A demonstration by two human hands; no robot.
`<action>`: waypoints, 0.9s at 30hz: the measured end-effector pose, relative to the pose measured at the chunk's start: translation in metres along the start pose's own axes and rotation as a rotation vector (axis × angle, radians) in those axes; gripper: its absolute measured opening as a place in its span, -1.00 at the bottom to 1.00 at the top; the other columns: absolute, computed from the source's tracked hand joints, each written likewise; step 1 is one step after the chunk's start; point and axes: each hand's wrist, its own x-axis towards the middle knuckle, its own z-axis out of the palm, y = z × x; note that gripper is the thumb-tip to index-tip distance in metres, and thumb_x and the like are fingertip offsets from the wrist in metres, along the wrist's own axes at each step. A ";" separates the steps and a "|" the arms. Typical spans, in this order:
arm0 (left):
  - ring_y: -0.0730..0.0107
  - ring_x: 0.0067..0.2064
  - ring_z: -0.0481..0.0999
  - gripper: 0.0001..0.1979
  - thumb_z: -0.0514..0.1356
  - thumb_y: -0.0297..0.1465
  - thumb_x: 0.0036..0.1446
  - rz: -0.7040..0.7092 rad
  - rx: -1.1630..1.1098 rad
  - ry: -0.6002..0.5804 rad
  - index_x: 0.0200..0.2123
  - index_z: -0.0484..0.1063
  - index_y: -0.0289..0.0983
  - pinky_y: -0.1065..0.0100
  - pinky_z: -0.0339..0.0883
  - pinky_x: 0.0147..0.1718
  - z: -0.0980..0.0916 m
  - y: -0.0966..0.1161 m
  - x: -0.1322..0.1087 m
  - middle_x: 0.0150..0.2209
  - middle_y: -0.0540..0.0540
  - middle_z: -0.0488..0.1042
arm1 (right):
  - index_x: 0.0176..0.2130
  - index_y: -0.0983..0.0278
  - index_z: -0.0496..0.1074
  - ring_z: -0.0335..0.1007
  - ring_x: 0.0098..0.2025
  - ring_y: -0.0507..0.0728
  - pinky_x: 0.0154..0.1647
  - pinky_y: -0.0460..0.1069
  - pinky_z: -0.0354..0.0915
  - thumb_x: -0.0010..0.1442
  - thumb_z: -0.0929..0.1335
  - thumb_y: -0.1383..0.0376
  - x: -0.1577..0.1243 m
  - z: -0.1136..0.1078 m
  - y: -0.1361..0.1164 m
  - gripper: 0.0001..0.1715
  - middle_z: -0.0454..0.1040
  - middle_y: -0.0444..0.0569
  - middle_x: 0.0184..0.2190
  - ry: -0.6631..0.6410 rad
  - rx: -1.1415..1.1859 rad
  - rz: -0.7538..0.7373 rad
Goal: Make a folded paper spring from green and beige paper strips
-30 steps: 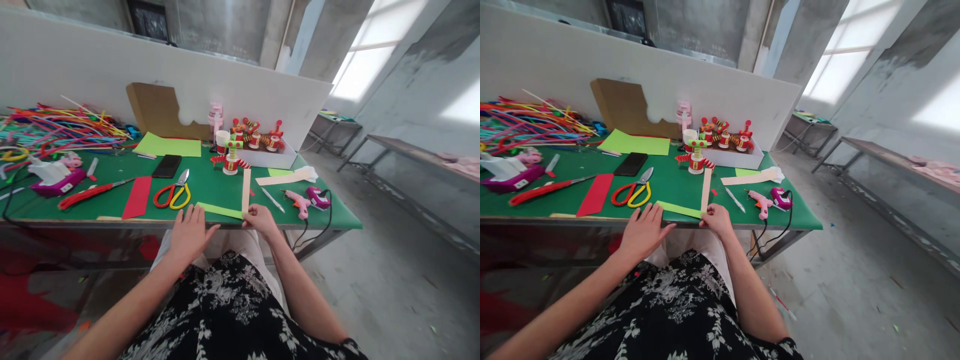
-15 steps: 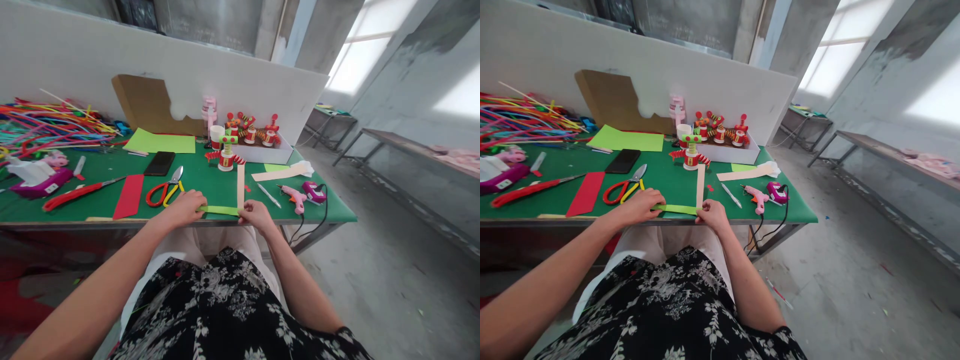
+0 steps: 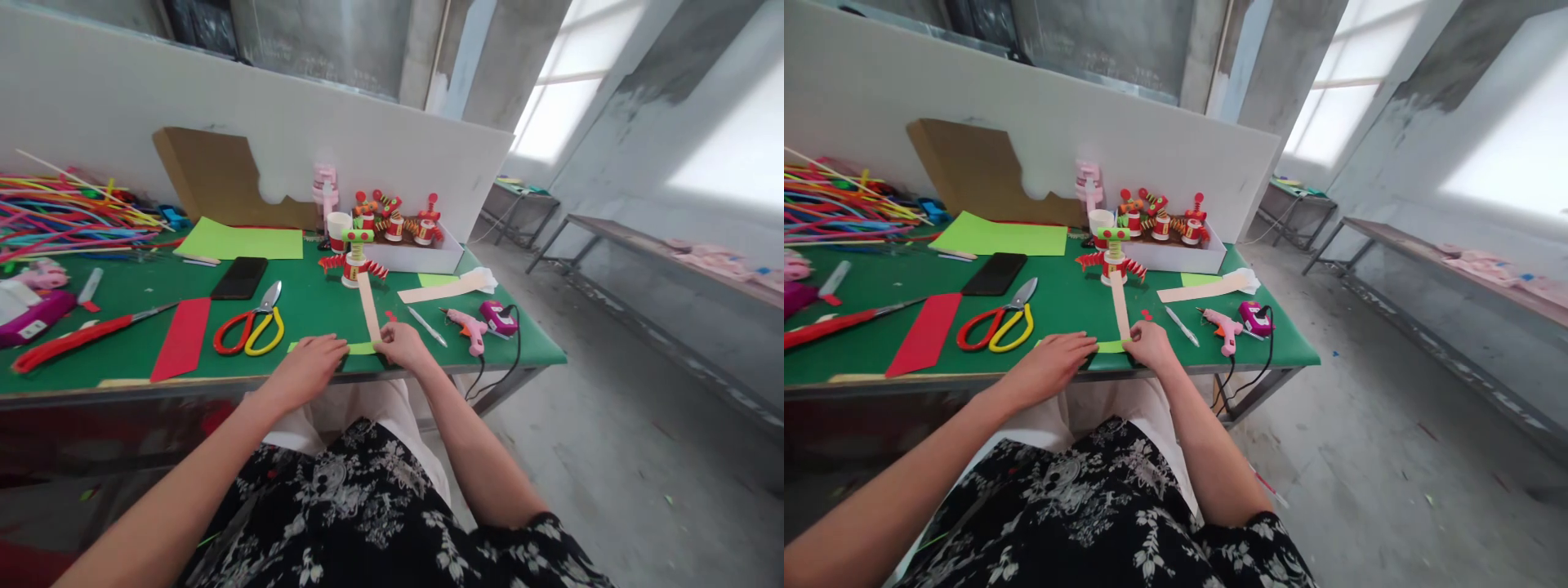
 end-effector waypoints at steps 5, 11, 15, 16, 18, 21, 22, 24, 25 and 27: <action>0.13 0.25 0.38 -0.53 -0.09 -0.52 0.26 -0.009 -0.011 0.042 0.14 0.42 -0.22 0.05 0.29 0.11 0.020 0.003 -0.011 0.19 -0.21 0.46 | -0.20 0.23 0.42 0.45 -0.24 0.17 -0.17 0.06 0.37 -0.04 0.45 0.44 -0.007 -0.005 0.007 -0.65 0.49 -0.06 -0.29 0.137 -0.195 -0.080; 0.13 0.27 0.36 -0.54 -0.09 -0.51 0.28 -0.006 0.005 0.041 0.16 0.40 -0.23 0.05 0.28 0.12 0.018 0.003 -0.012 0.19 -0.20 0.46 | -0.16 0.24 0.47 0.40 -0.05 0.20 0.03 0.09 0.33 0.17 0.22 0.58 -0.020 0.000 0.033 -0.61 0.53 0.08 -0.14 0.033 -0.326 -0.692; 0.18 0.19 0.43 -0.55 -0.12 -0.43 0.31 -0.068 -0.134 0.121 0.12 0.44 -0.21 0.10 0.34 0.11 0.004 -0.019 -0.015 0.17 -0.18 0.49 | -0.13 0.23 0.50 0.45 -0.11 0.17 -0.05 0.04 0.37 0.18 0.24 0.55 -0.015 -0.001 0.038 -0.61 0.56 0.04 -0.21 -0.026 -0.229 -0.723; 0.17 0.15 0.47 -0.56 -0.11 -0.40 0.31 -0.119 -0.158 0.160 0.09 0.46 -0.22 0.09 0.35 0.11 0.001 -0.027 -0.016 0.14 -0.19 0.51 | -0.15 0.23 0.51 0.46 -0.13 0.17 -0.07 0.04 0.37 0.22 0.27 0.51 -0.013 -0.002 0.038 -0.68 0.57 0.03 -0.23 -0.019 -0.211 -0.710; 0.12 0.07 0.52 -0.60 -0.06 -0.33 0.29 -0.217 -0.184 0.194 0.01 0.51 -0.23 0.06 0.38 0.09 -0.003 -0.042 -0.019 0.04 -0.21 0.57 | -0.18 0.22 0.52 0.47 -0.16 0.17 -0.10 0.03 0.37 0.28 0.32 0.40 -0.010 -0.002 0.036 -0.82 0.57 0.02 -0.26 -0.016 -0.197 -0.692; 0.11 0.01 0.54 -0.65 0.01 -0.30 0.23 -0.217 -0.225 0.108 -0.07 0.54 -0.19 0.06 0.40 0.05 -0.004 -0.056 -0.022 -0.05 -0.18 0.62 | -0.17 0.21 0.54 0.48 -0.15 0.17 -0.10 0.04 0.38 0.29 0.36 0.33 -0.005 0.000 0.035 -0.86 0.58 0.03 -0.25 -0.012 -0.196 -0.678; 0.12 0.00 0.54 -0.66 0.02 -0.30 0.22 -0.196 -0.238 0.077 -0.07 0.53 -0.17 0.07 0.41 0.04 -0.004 -0.058 -0.022 -0.06 -0.16 0.62 | -0.15 0.20 0.54 0.48 -0.13 0.18 -0.09 0.04 0.38 0.29 0.36 0.33 -0.004 0.000 0.035 -0.84 0.58 0.03 -0.24 -0.004 -0.198 -0.675; 0.13 -0.02 0.54 -0.67 0.03 -0.32 0.21 -0.173 -0.247 0.048 -0.06 0.52 -0.15 0.09 0.41 0.01 -0.003 -0.058 -0.022 -0.07 -0.14 0.62 | -0.09 0.19 0.55 0.48 -0.10 0.18 -0.06 0.05 0.39 0.29 0.35 0.31 -0.002 0.002 0.038 -0.79 0.57 0.05 -0.19 0.009 -0.205 -0.677; 0.13 -0.03 0.54 -0.67 0.03 -0.33 0.21 -0.176 -0.244 0.047 -0.06 0.52 -0.15 0.10 0.41 -0.01 -0.003 -0.058 -0.022 -0.07 -0.14 0.62 | -0.06 0.19 0.54 0.48 -0.09 0.18 -0.04 0.06 0.39 0.30 0.35 0.31 -0.002 0.002 0.039 -0.76 0.56 0.06 -0.16 0.012 -0.209 -0.682; 0.12 -0.05 0.54 -0.67 0.02 -0.34 0.21 -0.190 -0.235 0.049 -0.07 0.52 -0.15 0.11 0.42 -0.03 -0.003 -0.057 -0.021 -0.09 -0.15 0.62 | -0.02 0.21 0.54 0.47 -0.07 0.19 -0.02 0.07 0.40 0.31 0.34 0.29 -0.001 0.003 0.041 -0.73 0.55 0.08 -0.13 0.004 -0.217 -0.696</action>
